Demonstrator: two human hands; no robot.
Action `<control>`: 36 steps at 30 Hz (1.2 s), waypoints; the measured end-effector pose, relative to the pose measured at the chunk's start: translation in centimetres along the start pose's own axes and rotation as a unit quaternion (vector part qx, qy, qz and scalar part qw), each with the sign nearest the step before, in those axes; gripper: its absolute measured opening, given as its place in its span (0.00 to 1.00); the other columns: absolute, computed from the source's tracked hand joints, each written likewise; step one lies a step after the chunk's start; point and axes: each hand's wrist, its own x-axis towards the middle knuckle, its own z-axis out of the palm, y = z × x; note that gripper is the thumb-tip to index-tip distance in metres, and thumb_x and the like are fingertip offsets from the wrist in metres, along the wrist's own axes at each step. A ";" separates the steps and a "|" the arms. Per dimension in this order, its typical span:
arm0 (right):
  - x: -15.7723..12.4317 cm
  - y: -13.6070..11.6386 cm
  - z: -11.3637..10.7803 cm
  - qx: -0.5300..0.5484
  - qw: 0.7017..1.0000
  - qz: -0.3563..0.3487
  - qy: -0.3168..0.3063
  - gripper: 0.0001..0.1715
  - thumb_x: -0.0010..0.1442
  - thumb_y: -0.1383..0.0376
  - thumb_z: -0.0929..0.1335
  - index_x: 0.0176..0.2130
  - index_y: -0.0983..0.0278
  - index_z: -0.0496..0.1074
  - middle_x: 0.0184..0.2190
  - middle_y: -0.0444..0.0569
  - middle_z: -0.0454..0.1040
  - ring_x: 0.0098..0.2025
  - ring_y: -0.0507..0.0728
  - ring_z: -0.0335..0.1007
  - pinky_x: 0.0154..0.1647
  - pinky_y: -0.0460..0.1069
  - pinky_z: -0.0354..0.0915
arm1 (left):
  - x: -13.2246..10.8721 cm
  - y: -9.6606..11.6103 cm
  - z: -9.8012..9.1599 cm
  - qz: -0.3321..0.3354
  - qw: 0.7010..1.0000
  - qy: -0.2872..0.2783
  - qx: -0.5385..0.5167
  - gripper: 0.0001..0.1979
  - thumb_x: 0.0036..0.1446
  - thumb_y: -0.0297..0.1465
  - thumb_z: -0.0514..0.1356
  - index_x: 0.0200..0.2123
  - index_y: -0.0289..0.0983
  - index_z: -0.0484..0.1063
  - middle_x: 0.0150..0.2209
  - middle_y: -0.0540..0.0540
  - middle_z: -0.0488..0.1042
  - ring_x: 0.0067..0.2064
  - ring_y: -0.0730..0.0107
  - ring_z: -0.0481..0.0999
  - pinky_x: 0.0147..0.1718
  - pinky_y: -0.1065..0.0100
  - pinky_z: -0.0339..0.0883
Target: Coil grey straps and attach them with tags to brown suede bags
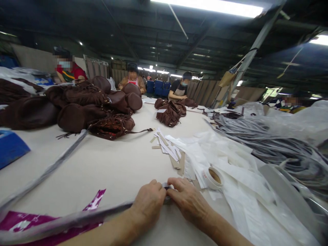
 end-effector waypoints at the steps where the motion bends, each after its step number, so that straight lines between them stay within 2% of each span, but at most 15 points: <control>1: -0.1 -0.5 0.4 -0.018 0.999 0.033 0.016 0.09 0.63 0.71 0.63 0.33 0.64 0.71 0.41 0.53 0.69 0.39 0.58 0.64 0.43 0.53 0.64 | -0.1 0.7 0.3 -0.031 0.999 0.000 -0.014 0.06 0.56 0.22 0.56 0.37 0.35 0.70 0.38 0.43 0.74 0.41 0.58 0.70 0.40 0.61 0.68; 3: -0.4 -1.2 0.9 0.002 0.994 0.103 0.018 0.07 0.61 0.72 0.65 0.32 0.64 0.71 0.39 0.52 0.68 0.39 0.58 0.64 0.41 0.52 0.64 | -0.4 1.3 0.3 -0.055 0.998 -0.005 -0.042 0.06 0.58 0.24 0.55 0.38 0.36 0.70 0.39 0.43 0.74 0.41 0.59 0.70 0.40 0.61 0.68; 5: -0.8 -1.2 1.1 0.064 0.990 0.124 -0.005 0.06 0.60 0.72 0.67 0.31 0.64 0.71 0.36 0.50 0.65 0.38 0.56 0.64 0.38 0.49 0.65 | -1.0 0.7 -0.3 -0.036 0.998 -0.015 -0.055 0.05 0.60 0.29 0.56 0.39 0.39 0.71 0.38 0.45 0.73 0.41 0.60 0.70 0.40 0.61 0.68; 7: -0.9 -0.4 0.9 0.117 0.989 0.080 -0.036 0.04 0.60 0.71 0.68 0.34 0.64 0.72 0.36 0.48 0.64 0.38 0.54 0.64 0.38 0.47 0.65 | -1.5 -0.4 -1.0 0.002 0.999 -0.019 -0.050 0.06 0.59 0.32 0.60 0.41 0.43 0.71 0.38 0.48 0.71 0.40 0.62 0.70 0.40 0.63 0.68; 9: -0.7 0.5 0.5 0.141 0.988 0.022 -0.057 0.04 0.62 0.70 0.67 0.37 0.63 0.72 0.37 0.47 0.65 0.39 0.54 0.65 0.41 0.46 0.65 | -1.8 -1.4 -1.2 0.028 0.999 -0.007 -0.045 0.08 0.56 0.31 0.62 0.41 0.43 0.71 0.39 0.49 0.69 0.41 0.64 0.69 0.40 0.66 0.67; 11: -0.1 1.1 0.2 0.145 0.987 -0.013 -0.072 0.05 0.63 0.69 0.65 0.39 0.63 0.72 0.39 0.48 0.67 0.40 0.54 0.65 0.42 0.46 0.65 | -1.7 -1.6 -0.7 0.021 0.998 0.019 -0.047 0.05 0.58 0.27 0.60 0.39 0.41 0.71 0.40 0.47 0.68 0.42 0.65 0.68 0.40 0.68 0.67; 13: 0.5 0.9 -0.1 0.109 0.992 -0.019 -0.061 0.07 0.64 0.70 0.64 0.39 0.64 0.72 0.43 0.51 0.69 0.44 0.56 0.66 0.47 0.49 0.64 | -1.4 -0.9 0.3 -0.013 0.997 0.047 -0.061 0.06 0.60 0.23 0.56 0.38 0.38 0.71 0.40 0.46 0.68 0.42 0.65 0.67 0.40 0.67 0.67; 16: 0.9 -0.6 0.1 0.031 0.998 0.044 -0.026 0.07 0.60 0.71 0.66 0.39 0.63 0.72 0.50 0.55 0.67 0.49 0.62 0.63 0.51 0.57 0.62 | -0.9 0.8 1.6 -0.076 0.988 0.088 -0.102 0.10 0.60 0.20 0.52 0.37 0.36 0.71 0.40 0.44 0.68 0.43 0.64 0.67 0.42 0.65 0.68; 19: 0.4 -1.6 0.8 0.064 0.987 0.145 -0.028 0.06 0.59 0.72 0.66 0.34 0.63 0.71 0.39 0.51 0.67 0.40 0.58 0.65 0.40 0.52 0.65 | -1.1 1.3 1.6 -0.095 0.981 0.097 -0.138 0.10 0.60 0.21 0.52 0.36 0.37 0.71 0.41 0.45 0.68 0.43 0.65 0.68 0.42 0.66 0.67; 21: 0.0 -1.3 1.0 0.127 0.981 0.141 -0.035 0.07 0.61 0.72 0.65 0.32 0.63 0.70 0.34 0.48 0.64 0.36 0.55 0.65 0.36 0.48 0.64 | -1.6 0.6 1.1 -0.046 0.983 0.089 -0.156 0.09 0.59 0.21 0.53 0.37 0.38 0.70 0.42 0.46 0.69 0.44 0.66 0.68 0.43 0.69 0.67; 25: 0.0 0.7 0.3 0.230 0.971 0.026 -0.059 0.06 0.60 0.72 0.66 0.32 0.63 0.70 0.35 0.45 0.64 0.38 0.53 0.65 0.39 0.46 0.63 | -2.3 -1.8 -0.9 0.118 0.981 0.052 -0.148 0.13 0.58 0.21 0.53 0.44 0.40 0.67 0.43 0.48 0.71 0.44 0.68 0.70 0.44 0.71 0.65; 28: 0.5 1.8 -0.3 0.251 0.966 -0.007 -0.066 0.06 0.58 0.73 0.67 0.33 0.63 0.71 0.36 0.46 0.65 0.39 0.53 0.65 0.40 0.45 0.63 | -1.9 -3.3 -2.4 0.152 0.983 0.009 -0.105 0.09 0.55 0.24 0.57 0.40 0.39 0.65 0.36 0.50 0.73 0.37 0.67 0.72 0.39 0.69 0.66; 31: 0.9 2.2 -0.5 0.250 0.965 -0.021 -0.071 0.05 0.59 0.72 0.67 0.34 0.63 0.71 0.36 0.46 0.66 0.40 0.53 0.66 0.41 0.46 0.64 | -1.1 -4.0 -3.0 0.183 0.979 -0.011 -0.090 0.10 0.54 0.24 0.59 0.39 0.39 0.64 0.35 0.50 0.73 0.37 0.65 0.72 0.39 0.68 0.65; 33: 0.9 1.9 -0.6 0.234 0.969 -0.014 -0.076 0.06 0.60 0.72 0.66 0.36 0.62 0.72 0.37 0.47 0.67 0.41 0.54 0.67 0.42 0.47 0.64 | -0.8 -3.7 -2.5 0.164 0.979 0.001 -0.120 0.12 0.54 0.23 0.58 0.41 0.40 0.63 0.37 0.49 0.73 0.39 0.65 0.72 0.40 0.68 0.65; 36: 0.7 0.8 -0.6 0.163 0.984 0.038 -0.057 0.16 0.55 0.76 0.66 0.43 0.62 0.70 0.44 0.51 0.68 0.46 0.58 0.66 0.48 0.52 0.64 | -0.6 -2.1 -0.7 0.054 0.982 0.029 -0.177 0.15 0.52 0.20 0.55 0.43 0.39 0.61 0.41 0.46 0.74 0.42 0.64 0.73 0.41 0.67 0.66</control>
